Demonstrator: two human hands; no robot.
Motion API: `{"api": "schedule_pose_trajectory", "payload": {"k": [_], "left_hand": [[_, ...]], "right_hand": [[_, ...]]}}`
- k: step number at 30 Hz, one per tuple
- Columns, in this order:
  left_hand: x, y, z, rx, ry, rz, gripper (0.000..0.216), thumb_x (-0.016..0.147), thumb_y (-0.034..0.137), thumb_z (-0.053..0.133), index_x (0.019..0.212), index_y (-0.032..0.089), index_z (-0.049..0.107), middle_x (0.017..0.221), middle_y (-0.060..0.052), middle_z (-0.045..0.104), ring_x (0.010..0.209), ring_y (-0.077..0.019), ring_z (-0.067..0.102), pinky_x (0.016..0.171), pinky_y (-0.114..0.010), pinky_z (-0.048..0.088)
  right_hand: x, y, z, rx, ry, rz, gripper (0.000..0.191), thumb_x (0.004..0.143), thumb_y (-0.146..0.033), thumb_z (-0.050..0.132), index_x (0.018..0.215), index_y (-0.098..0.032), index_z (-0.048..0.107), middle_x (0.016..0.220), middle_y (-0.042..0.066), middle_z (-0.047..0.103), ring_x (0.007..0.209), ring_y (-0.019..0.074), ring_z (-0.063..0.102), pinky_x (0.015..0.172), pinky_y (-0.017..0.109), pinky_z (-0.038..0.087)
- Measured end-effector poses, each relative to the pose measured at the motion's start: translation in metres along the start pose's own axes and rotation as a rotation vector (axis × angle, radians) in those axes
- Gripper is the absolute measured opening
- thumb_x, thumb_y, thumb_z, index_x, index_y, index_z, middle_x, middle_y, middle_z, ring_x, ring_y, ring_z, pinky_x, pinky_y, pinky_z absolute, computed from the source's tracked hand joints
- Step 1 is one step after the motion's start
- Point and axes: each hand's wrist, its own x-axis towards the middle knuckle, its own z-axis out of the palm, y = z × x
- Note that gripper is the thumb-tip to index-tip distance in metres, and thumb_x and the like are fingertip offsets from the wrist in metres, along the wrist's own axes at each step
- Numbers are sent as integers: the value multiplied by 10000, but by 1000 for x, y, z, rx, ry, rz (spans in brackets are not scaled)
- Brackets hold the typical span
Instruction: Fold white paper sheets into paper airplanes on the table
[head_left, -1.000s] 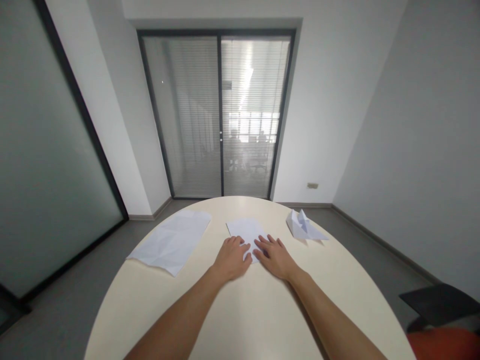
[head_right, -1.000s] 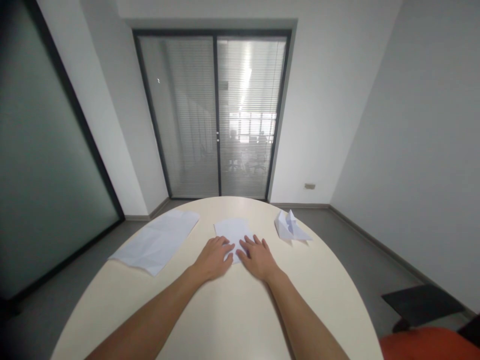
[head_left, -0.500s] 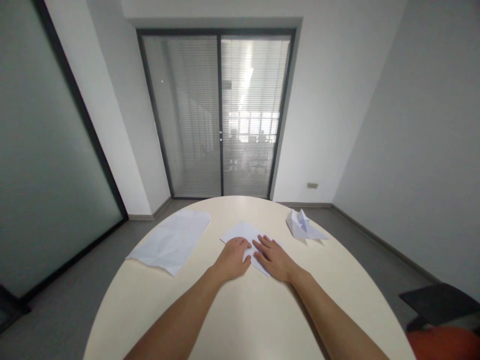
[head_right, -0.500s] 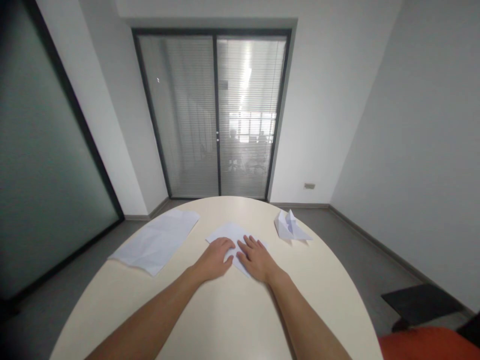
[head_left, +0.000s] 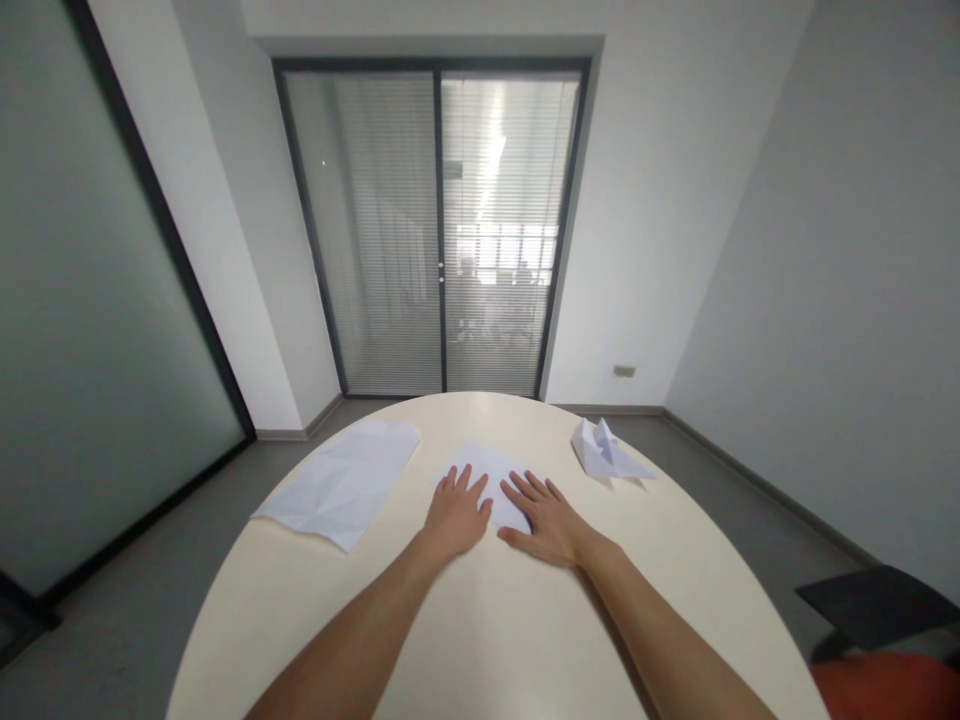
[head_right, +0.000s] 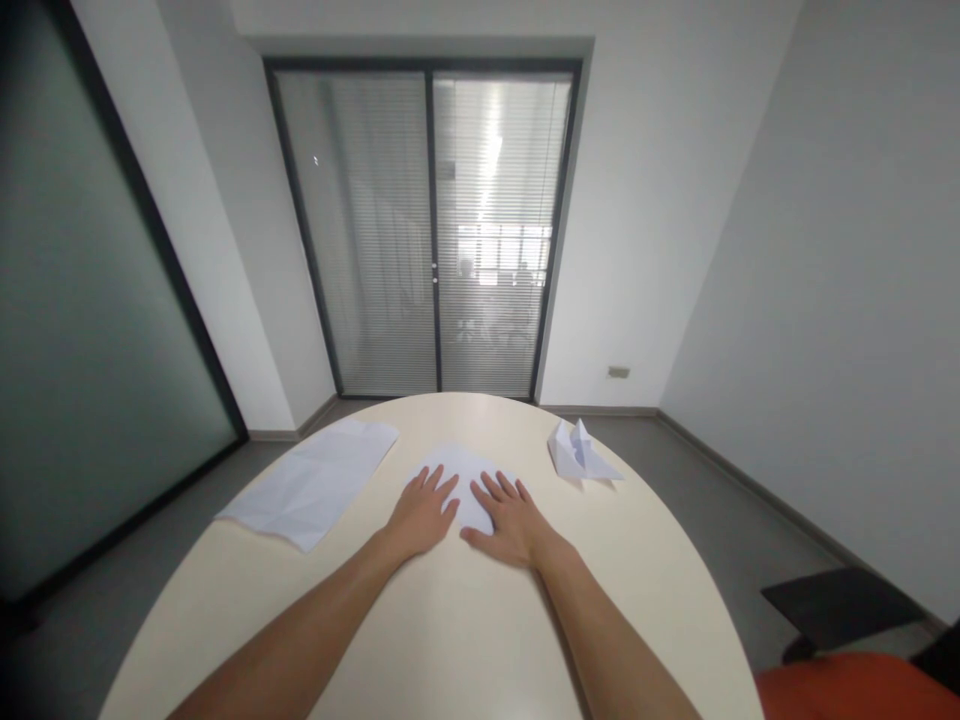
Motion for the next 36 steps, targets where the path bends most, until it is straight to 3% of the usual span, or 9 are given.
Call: {"api": "schedule_pose_trajectory", "payload": {"k": [8,16,22,36], "left_hand": [[2,-4,2,33,10,-97,536,977,417,403,1471,215,456,1566,-129,369,1455,-368,283,1165,-522,262],[1,-7,3,1,-21,32,505,995,370,349,1477,246,433,1573,-102,363,1474,-303,267,1181,-514,242],[-1,-6,-3,-28,-69,64,523,999,488,327,1477,303,433,1589,-69,338,1473,-342,250,1178,-570,214],[-3,-6,-3,-106,-57,119,544,1014,524,284,1440,254,486,1571,-74,372,1470,-327,265,1178,-549,225]], "right_hand": [[0,0,-1,11,16,-5,896,842,-787,417,1555,-260,284,1631,89,194,1504,376,119,1193,591,93],[1,-1,0,21,37,11,865,856,-772,410,1547,-261,310,1627,91,215,1503,367,138,1191,587,99],[2,-1,-2,39,57,-10,846,876,-726,435,1539,-210,333,1609,126,258,1499,329,188,1201,556,102],[3,7,-9,89,143,50,710,905,-690,428,1429,-221,528,1523,99,443,1456,309,318,1184,493,226]]}}
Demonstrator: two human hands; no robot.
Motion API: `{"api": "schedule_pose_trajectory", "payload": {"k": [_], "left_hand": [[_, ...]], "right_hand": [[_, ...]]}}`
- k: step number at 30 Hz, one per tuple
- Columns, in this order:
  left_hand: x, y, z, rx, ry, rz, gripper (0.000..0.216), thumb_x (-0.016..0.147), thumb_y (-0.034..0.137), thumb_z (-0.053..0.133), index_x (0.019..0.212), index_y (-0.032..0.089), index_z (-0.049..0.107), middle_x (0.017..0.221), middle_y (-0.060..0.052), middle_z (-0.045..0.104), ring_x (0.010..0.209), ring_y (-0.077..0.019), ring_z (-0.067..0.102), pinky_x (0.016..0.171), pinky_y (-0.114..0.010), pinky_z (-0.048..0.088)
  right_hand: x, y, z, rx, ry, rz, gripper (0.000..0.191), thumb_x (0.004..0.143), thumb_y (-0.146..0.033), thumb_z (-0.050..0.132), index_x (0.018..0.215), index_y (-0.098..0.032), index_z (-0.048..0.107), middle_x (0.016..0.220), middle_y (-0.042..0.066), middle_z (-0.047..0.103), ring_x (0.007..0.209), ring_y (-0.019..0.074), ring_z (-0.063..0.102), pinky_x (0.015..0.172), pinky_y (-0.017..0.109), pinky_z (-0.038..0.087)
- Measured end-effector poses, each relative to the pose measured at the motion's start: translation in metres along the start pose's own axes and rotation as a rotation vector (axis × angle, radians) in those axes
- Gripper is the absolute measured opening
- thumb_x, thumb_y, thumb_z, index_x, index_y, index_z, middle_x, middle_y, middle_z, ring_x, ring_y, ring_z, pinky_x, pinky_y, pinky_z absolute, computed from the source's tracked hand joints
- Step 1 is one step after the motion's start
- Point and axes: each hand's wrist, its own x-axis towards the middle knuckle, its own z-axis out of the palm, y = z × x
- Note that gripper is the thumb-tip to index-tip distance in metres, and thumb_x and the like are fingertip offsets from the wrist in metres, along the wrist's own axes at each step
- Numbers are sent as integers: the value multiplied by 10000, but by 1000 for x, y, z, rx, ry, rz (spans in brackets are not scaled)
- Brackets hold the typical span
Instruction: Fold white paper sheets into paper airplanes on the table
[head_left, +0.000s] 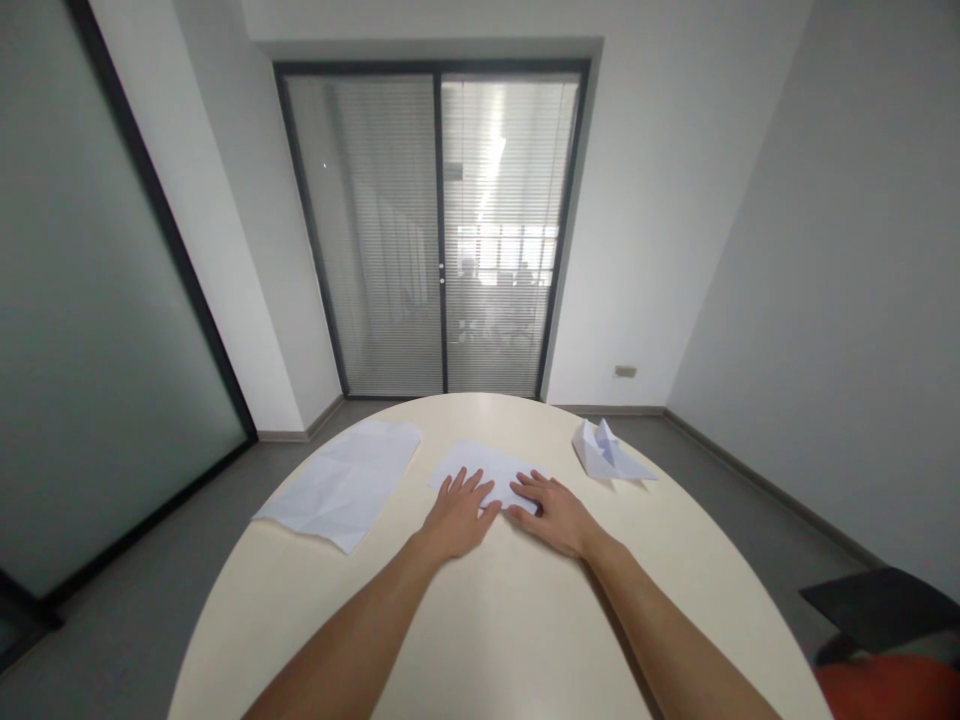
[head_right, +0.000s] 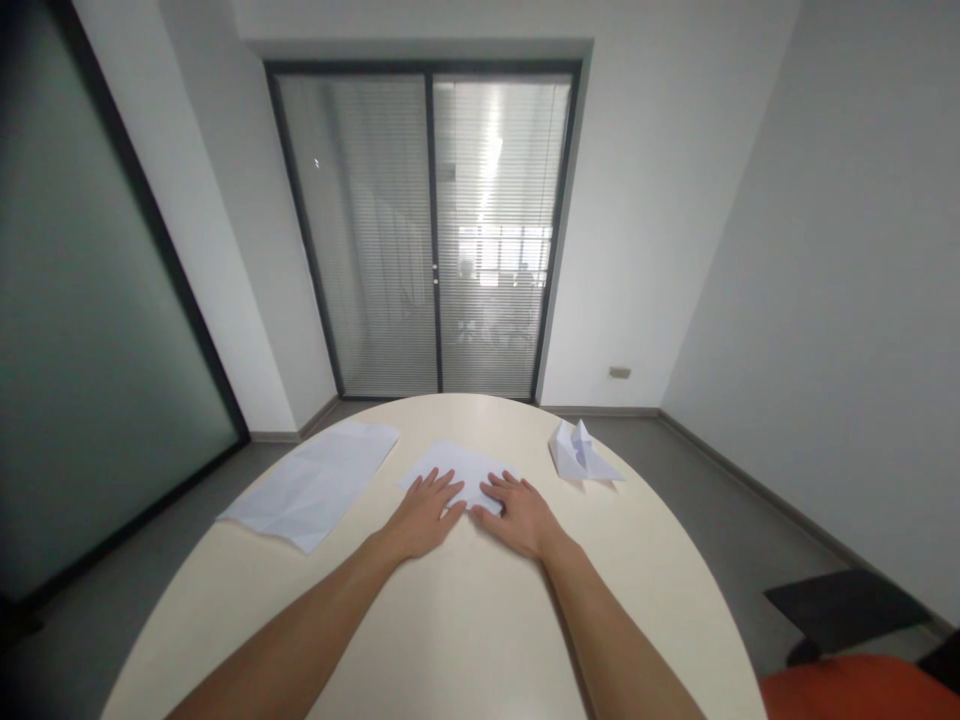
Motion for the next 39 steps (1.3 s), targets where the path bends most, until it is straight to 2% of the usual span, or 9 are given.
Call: {"api": "schedule_pose_trajectory", "payload": {"k": [4,10,18,23,29,32,39], "left_hand": [[0,1,-1,-12,19,11,516,1026,500,270,1392,251,535,1549,-65,412,1454,-314,306,1173,-529,248],[1,3,-2,-49,83,33,428,1035,429,316,1288,239,604,1465,-61,517,1406,-284,383,1155,-498,292],[3,4,-6,-50,143,69,361,1039,351,331,1142,211,647,1260,-78,635,1252,-239,510,1084,-419,372],[3,7,-8,-56,143,63,330,1027,350,362,1122,213,647,1233,-78,639,1219,-235,527,1064,-403,379],[2,8,-9,-64,164,68,286,1016,317,394,1074,196,645,1153,-77,658,1135,-226,565,1007,-380,409],[4,6,-7,-48,163,66,262,1009,283,400,1093,189,630,1130,-75,657,1106,-219,573,981,-367,421],[7,3,-4,-27,127,42,253,997,248,409,1136,198,614,1168,-76,646,1145,-220,560,999,-365,410]], "right_hand": [[0,0,-2,1,40,39,635,925,-663,414,1337,-227,622,1467,84,521,1417,305,390,1167,489,263],[0,-2,-5,25,162,-6,592,966,-619,356,1159,-203,729,1299,90,667,1255,263,563,1099,390,364],[-1,-1,-5,68,155,23,633,996,-612,232,1130,-226,714,1216,76,702,1164,239,599,1006,346,419],[0,-1,-5,70,178,54,662,1006,-600,180,1057,-222,720,1169,87,710,1114,238,613,977,337,419],[1,1,-3,26,222,61,661,1026,-548,136,905,-210,691,984,98,723,972,226,634,890,318,423],[3,2,-2,-10,224,51,608,1030,-526,178,902,-205,678,938,95,717,943,224,632,866,310,424],[4,3,0,-21,223,52,451,1013,-457,314,1019,-190,678,996,97,720,985,224,627,863,297,431]]}}
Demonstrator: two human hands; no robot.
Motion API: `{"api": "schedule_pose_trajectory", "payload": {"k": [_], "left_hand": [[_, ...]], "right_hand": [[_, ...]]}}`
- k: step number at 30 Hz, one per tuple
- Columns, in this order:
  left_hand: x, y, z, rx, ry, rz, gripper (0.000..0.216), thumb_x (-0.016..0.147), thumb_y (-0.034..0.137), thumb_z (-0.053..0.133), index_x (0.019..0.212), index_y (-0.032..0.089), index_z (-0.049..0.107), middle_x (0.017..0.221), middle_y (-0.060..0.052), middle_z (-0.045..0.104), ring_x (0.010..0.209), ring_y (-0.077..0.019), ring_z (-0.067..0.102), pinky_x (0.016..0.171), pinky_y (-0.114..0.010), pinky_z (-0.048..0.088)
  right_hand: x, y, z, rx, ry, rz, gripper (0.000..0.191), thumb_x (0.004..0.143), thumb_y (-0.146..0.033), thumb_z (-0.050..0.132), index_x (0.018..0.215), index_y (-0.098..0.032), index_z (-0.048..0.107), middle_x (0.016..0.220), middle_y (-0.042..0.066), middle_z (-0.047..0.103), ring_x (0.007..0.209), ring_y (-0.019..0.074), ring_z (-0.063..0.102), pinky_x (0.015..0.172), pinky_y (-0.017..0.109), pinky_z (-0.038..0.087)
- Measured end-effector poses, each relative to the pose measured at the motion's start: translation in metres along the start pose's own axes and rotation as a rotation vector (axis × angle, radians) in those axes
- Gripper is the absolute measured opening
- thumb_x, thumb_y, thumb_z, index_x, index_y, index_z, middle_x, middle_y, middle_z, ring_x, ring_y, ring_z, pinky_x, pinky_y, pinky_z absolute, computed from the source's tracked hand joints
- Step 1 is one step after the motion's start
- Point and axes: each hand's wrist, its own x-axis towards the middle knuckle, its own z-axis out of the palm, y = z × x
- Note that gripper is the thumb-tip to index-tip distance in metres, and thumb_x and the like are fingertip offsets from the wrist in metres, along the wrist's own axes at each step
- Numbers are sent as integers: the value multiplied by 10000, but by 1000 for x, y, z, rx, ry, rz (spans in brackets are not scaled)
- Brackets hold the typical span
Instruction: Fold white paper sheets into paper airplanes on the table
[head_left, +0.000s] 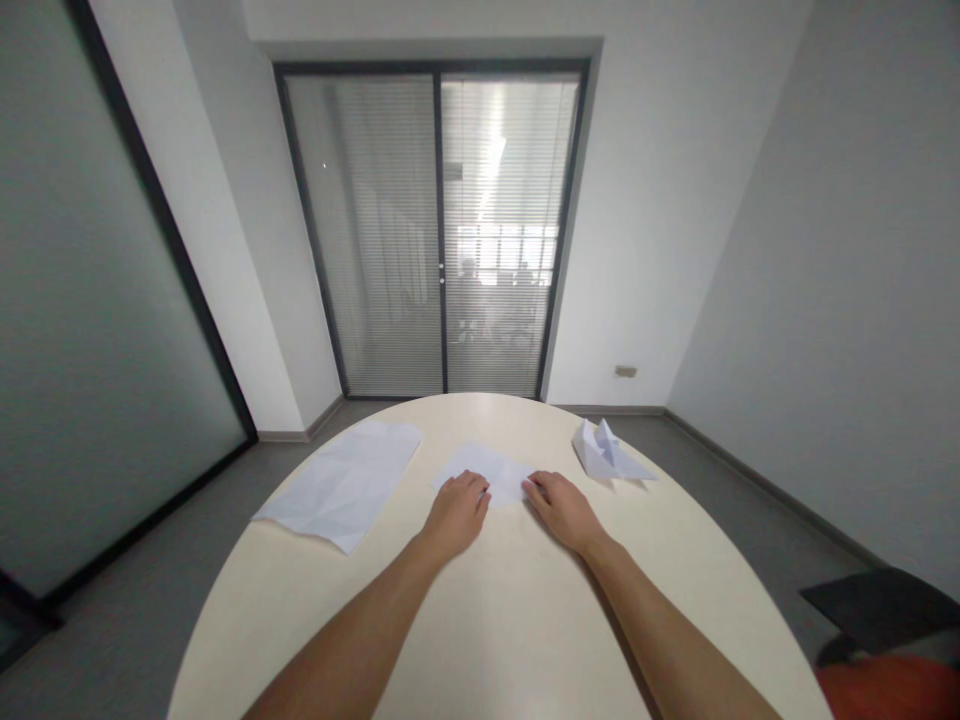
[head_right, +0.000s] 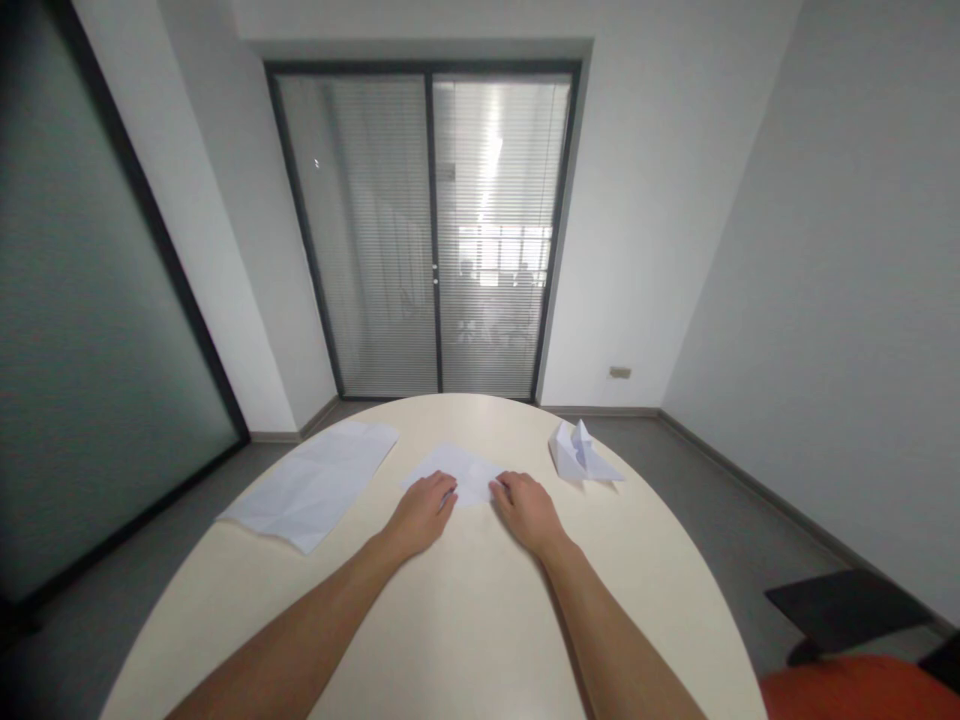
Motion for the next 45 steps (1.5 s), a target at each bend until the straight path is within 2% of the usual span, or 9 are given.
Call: {"api": "schedule_pose_trajectory", "payload": {"k": [11,15,18,25,29,32,37,40,45], "left_hand": [[-2,-2,2,-65,59,-32,285,941,224,505,1210,194,594,1209,-72,651,1158,-218,567,1032,-342,400],[-2,-4,4,-87,73,11,356,940,223,509,1288,200,583,1231,-76,645,1147,-218,571,1034,-343,411],[-2,-5,5,-83,60,53,327,949,230,504,1244,229,646,1149,-67,664,1090,-214,592,1006,-341,435],[-2,-7,10,-76,90,67,263,941,276,551,1134,263,730,1154,-59,663,1080,-215,601,1001,-357,451],[-3,-8,11,-56,103,76,274,936,317,573,1163,271,718,1188,-66,652,1103,-229,594,1014,-382,448],[-4,-8,10,-44,102,82,282,950,333,551,1173,274,713,1195,-70,648,1108,-230,591,1013,-386,451],[-5,-5,7,-19,92,77,306,946,344,554,1210,273,691,1220,-71,642,1132,-246,580,1015,-409,453],[-4,-5,7,-6,88,74,319,949,338,547,1228,262,682,1231,-76,639,1147,-248,572,1029,-408,444],[-4,-4,7,4,83,84,305,955,347,543,1209,269,693,1223,-73,640,1140,-243,570,1030,-402,438]], "right_hand": [[1,6,6,15,14,59,353,957,-360,422,1197,-191,618,1055,95,708,978,226,635,858,311,447],[1,6,9,10,28,92,377,944,-322,443,1285,-208,558,1025,82,706,945,217,644,836,307,458],[0,7,10,8,47,84,360,938,-291,457,1267,-201,573,1047,90,700,961,214,641,854,304,461],[1,5,8,-14,83,-112,274,904,-196,505,1091,-201,704,1131,81,687,1078,220,586,960,328,425],[-1,-8,7,-52,46,-199,256,924,-250,523,1036,-260,753,1079,47,720,1061,237,592,982,395,400],[-4,-16,7,-19,-20,-269,292,955,-293,493,1095,-269,748,1119,48,727,1073,235,608,983,396,416],[-5,-14,8,27,-113,-334,452,990,-410,429,1333,-188,624,1392,118,594,1302,253,520,1113,395,364],[-5,-13,11,13,-183,-275,603,990,-507,391,1444,-125,498,1502,159,460,1416,284,396,1177,430,285],[-6,-12,15,-17,-261,-134,705,991,-615,271,1518,-159,377,1587,140,306,1491,292,233,1201,500,200]]}}
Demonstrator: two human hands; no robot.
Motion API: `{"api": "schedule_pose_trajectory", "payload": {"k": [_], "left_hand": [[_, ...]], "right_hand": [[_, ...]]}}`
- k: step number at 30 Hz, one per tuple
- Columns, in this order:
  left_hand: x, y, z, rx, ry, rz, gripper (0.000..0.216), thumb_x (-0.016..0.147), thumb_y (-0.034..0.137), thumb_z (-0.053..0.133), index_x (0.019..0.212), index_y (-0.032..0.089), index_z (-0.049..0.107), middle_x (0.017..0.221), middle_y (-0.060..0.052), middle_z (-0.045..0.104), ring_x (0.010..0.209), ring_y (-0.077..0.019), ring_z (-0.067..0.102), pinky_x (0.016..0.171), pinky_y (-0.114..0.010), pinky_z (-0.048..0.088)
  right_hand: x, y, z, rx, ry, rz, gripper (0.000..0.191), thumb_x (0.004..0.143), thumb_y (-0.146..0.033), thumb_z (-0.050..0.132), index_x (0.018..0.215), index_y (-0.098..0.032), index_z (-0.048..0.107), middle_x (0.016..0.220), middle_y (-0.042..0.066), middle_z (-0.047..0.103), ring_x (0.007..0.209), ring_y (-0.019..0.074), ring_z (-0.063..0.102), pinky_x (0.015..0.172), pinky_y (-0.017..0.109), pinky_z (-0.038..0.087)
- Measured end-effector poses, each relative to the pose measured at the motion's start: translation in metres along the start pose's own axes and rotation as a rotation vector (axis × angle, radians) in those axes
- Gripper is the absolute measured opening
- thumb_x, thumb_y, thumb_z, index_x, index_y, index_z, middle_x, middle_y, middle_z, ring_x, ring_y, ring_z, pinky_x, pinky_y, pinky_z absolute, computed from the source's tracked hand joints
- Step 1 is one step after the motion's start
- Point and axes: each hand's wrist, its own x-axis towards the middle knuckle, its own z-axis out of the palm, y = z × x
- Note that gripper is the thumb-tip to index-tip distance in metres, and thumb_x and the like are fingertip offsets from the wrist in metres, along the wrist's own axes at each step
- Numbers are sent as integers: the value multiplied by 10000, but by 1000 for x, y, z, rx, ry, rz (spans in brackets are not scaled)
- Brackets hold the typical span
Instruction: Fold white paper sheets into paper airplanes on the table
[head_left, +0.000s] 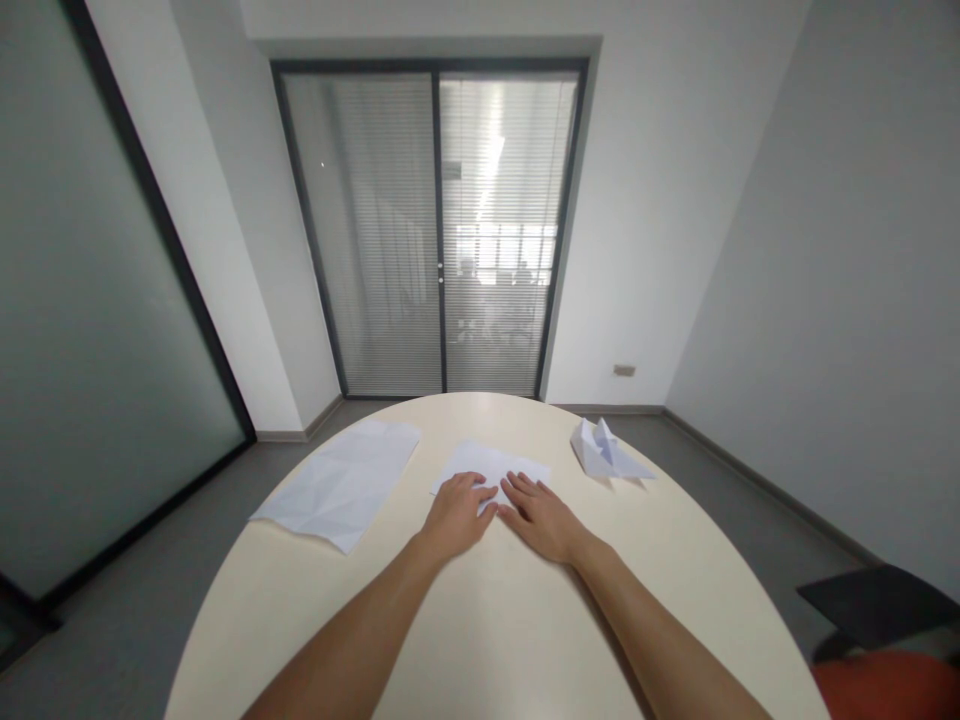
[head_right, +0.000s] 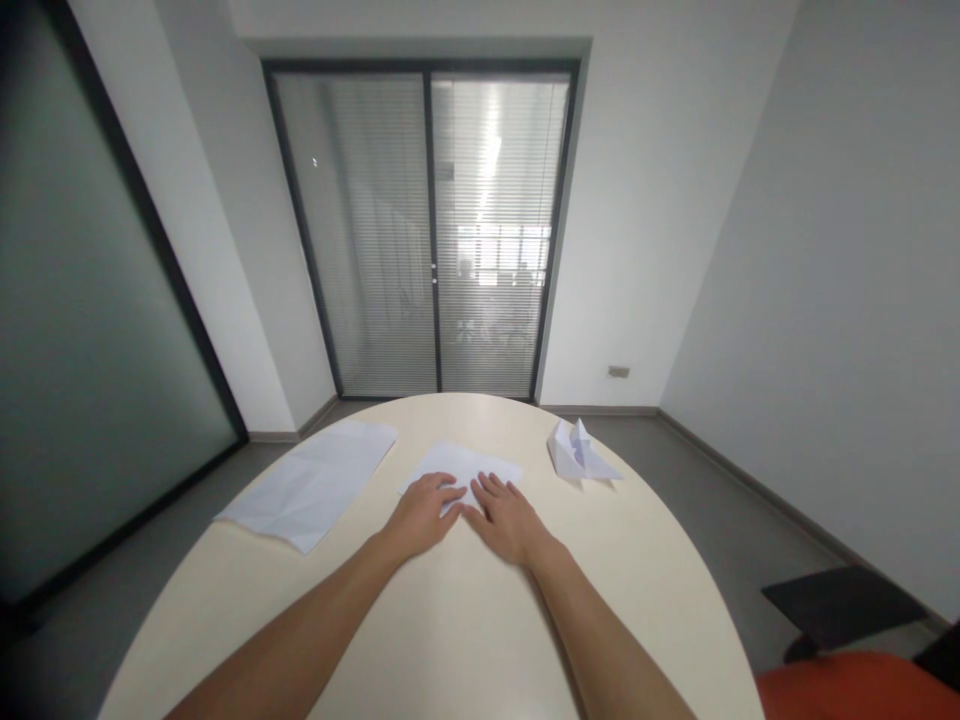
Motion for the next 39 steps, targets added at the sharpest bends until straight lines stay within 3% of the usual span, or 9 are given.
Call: {"api": "schedule_pose_trajectory", "payload": {"k": [6,11,17,21,23,27,33,39], "left_hand": [[0,0,-1,2,4,9,296,947,345,554,1194,277,701,1204,-66,647,1120,-241,568,1011,-403,450],[-1,0,-1,7,-3,10,304,936,345,573,1202,272,699,1241,-73,640,1153,-253,558,1028,-419,443],[-1,0,0,29,-12,1,319,952,354,547,1229,277,687,1270,-74,631,1180,-259,534,1036,-424,438],[-1,4,-4,66,-18,-7,330,954,380,537,1247,309,671,1245,-69,627,1132,-263,537,994,-433,457],[-1,6,-7,78,-24,-7,334,952,396,536,1248,318,669,1222,-71,628,1109,-266,541,971,-437,465],[-1,6,-9,62,-40,0,343,948,408,540,1242,295,675,1217,-80,630,1111,-267,547,978,-430,464],[-2,1,-3,5,-47,18,360,959,409,524,1252,261,672,1406,-78,564,1281,-271,489,1118,-443,361],[-1,4,-5,29,-76,65,377,960,405,508,1281,260,641,1454,-52,533,1221,-279,518,1055,-453,415]], "right_hand": [[1,4,0,-42,10,125,665,1013,-555,235,1520,-145,366,1603,148,272,1502,285,196,1198,510,174],[2,5,2,-64,44,175,613,1012,-480,314,1514,-132,376,1602,162,275,1497,303,207,1189,517,191],[1,4,-1,-69,110,71,485,997,-403,382,1422,-221,528,1545,136,408,1450,316,328,1155,567,243],[1,0,-4,-32,176,-113,410,984,-336,411,1298,-232,654,1386,106,601,1298,246,527,1121,422,356],[1,0,-5,-9,185,-131,419,987,-339,403,1284,-203,666,1343,111,633,1249,227,567,1099,369,388],[1,-1,-5,-36,165,-27,446,992,-385,392,1316,-188,627,1413,117,576,1341,246,491,1119,401,362],[2,0,0,-98,124,159,489,995,-423,368,1396,-190,523,1520,126,449,1436,292,350,1153,509,273],[2,0,0,-121,144,204,501,981,-435,409,1390,-167,520,1518,150,446,1446,310,323,1156,516,255]]}}
